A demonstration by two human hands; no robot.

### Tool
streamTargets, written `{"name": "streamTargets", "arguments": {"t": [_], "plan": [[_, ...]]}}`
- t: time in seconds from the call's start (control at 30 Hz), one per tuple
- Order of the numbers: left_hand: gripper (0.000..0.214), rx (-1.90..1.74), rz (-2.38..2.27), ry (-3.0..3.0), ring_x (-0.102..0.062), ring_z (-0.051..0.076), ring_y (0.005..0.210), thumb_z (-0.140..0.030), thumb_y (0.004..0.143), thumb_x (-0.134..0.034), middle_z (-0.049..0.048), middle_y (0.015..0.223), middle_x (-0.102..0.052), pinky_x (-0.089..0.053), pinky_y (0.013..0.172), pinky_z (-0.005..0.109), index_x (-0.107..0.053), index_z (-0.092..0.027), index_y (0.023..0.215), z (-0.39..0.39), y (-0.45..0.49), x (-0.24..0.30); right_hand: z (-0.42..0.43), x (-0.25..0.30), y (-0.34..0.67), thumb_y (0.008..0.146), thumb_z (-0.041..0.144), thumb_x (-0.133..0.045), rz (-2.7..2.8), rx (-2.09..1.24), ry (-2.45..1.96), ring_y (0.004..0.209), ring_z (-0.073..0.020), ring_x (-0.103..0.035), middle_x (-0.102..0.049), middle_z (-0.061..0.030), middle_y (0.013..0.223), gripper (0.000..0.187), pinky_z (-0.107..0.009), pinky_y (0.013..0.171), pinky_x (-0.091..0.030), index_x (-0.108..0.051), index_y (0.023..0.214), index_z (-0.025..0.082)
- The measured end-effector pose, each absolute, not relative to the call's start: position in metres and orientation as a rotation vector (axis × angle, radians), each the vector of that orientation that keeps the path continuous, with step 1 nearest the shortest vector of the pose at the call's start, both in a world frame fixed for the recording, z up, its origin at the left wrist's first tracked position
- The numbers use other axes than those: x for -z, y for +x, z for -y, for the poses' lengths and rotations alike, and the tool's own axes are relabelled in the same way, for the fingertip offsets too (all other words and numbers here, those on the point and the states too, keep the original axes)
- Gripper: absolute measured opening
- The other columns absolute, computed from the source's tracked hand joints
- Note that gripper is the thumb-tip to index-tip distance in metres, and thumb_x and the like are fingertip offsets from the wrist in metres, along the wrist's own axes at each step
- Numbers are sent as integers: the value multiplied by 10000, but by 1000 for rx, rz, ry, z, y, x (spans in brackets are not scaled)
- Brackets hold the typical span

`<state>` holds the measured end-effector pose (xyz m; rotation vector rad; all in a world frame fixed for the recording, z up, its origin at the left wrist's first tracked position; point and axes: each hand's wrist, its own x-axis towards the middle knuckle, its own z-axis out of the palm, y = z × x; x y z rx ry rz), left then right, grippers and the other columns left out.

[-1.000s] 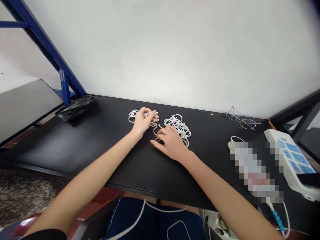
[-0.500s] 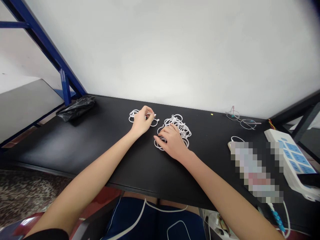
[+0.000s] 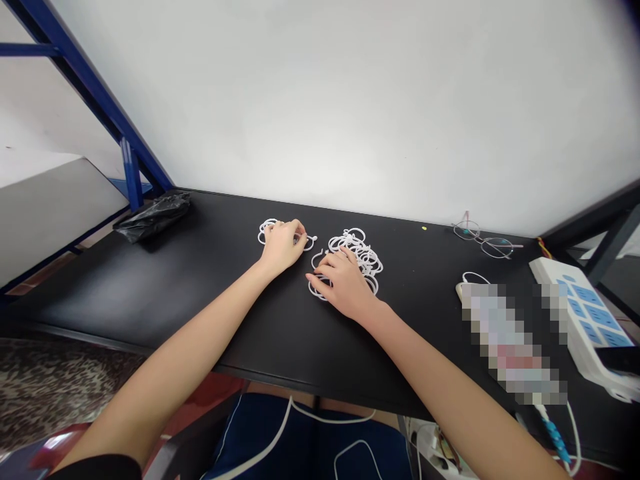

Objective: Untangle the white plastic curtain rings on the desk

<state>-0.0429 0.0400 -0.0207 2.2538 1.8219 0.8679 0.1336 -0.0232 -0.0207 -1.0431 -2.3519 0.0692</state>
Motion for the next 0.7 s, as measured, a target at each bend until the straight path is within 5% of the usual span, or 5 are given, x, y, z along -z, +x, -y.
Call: {"name": "streamTargets", "arguments": {"t": [0.23, 0.5, 0.7], "plan": [[116, -930, -1846, 2292, -566, 267, 934, -260, 893, -491, 48, 934, -681, -336, 875, 427, -583, -207, 844, -39, -42, 20, 24, 21, 133, 956, 318, -532, 2358, -58, -1039, 799, -173, -580, -651, -22, 792, 290, -463, 1099, -289, -684, 744, 192], [92, -1038, -1787, 2292, -560, 239, 952, -258, 897, -512, 34, 939, -668, -328, 933, 405, -583, -211, 861, -34, -38, 15, 25, 20, 133, 952, 339, -542, 2441, -27, -1062, 1023, -238, -606, -724, -83, 1043, 257, -511, 1124, -268, -722, 912, 160], [98, -1073, -1767, 2284, -566, 243, 947, -254, 895, -505, 41, 931, -673, -327, 933, 406, -582, -211, 852, -33, -37, 14, 25, 17, 133, 980, 278, -482, 2429, 13, -1031, 958, -219, -604, -740, -65, 908, 298, -475, 1106, -307, -719, 834, 174]]}}
